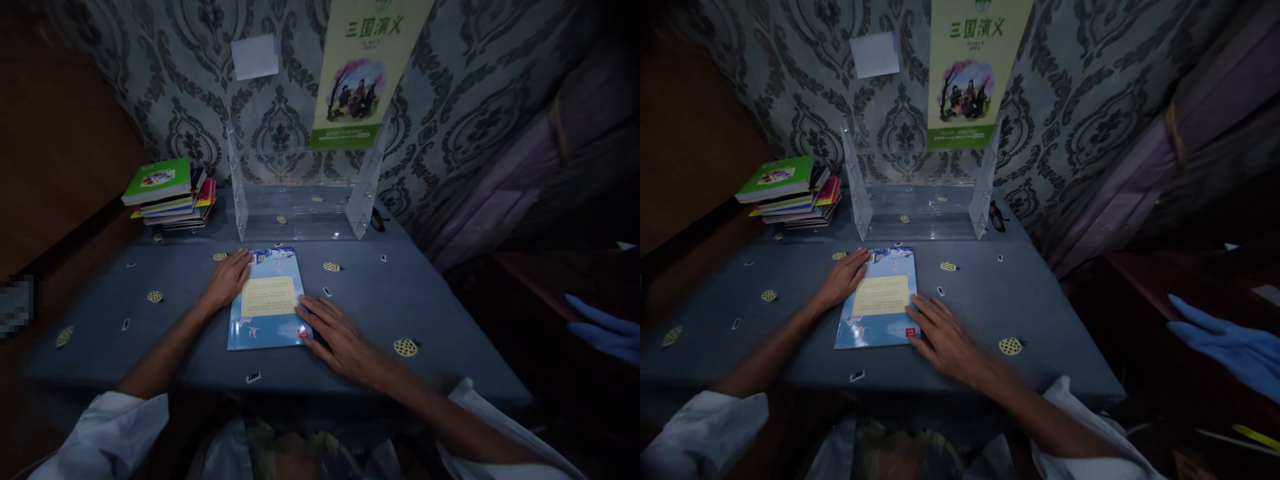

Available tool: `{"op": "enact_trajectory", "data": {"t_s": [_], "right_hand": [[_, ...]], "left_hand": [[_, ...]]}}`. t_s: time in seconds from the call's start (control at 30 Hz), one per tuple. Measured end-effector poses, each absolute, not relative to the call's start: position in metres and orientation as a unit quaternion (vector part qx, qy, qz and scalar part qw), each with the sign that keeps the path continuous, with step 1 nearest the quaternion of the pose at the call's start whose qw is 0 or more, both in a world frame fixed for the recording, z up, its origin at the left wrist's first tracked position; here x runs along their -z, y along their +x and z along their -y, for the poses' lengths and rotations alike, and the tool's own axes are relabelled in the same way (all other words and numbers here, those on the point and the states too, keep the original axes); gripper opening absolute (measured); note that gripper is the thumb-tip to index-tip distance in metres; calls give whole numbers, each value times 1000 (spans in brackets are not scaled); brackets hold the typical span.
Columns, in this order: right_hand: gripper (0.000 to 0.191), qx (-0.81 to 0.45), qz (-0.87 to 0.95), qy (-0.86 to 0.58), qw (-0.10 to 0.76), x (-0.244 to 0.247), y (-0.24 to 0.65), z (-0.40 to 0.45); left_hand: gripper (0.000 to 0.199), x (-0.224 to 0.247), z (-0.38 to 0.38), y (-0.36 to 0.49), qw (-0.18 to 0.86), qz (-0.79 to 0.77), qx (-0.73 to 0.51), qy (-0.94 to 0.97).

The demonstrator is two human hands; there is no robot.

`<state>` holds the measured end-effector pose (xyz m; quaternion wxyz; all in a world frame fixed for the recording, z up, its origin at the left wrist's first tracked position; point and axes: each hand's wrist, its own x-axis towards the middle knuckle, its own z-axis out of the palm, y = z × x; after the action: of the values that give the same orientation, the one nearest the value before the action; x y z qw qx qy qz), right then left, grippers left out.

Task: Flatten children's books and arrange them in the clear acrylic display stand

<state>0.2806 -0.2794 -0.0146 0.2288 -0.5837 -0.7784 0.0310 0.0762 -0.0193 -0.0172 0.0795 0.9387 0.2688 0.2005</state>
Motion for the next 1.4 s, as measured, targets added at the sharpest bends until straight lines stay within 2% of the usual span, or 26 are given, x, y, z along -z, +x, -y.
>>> {"op": "enact_trajectory", "data": {"t_s": [0.13, 0.23, 0.93, 1.4], "right_hand": [[70, -12, 792, -565, 231, 17, 279, 286], [75, -4, 791, -565, 233, 18, 279, 286], [69, -6, 781, -581, 231, 17, 277, 284], [57, -27, 777, -590, 218, 14, 277, 281]], "left_hand": [[47, 18, 19, 76, 84, -266, -203, 938], [47, 20, 19, 76, 85, -271, -201, 937], [47, 19, 18, 77, 101, -280, -186, 937], [46, 21, 15, 76, 94, -278, -191, 937]]}}
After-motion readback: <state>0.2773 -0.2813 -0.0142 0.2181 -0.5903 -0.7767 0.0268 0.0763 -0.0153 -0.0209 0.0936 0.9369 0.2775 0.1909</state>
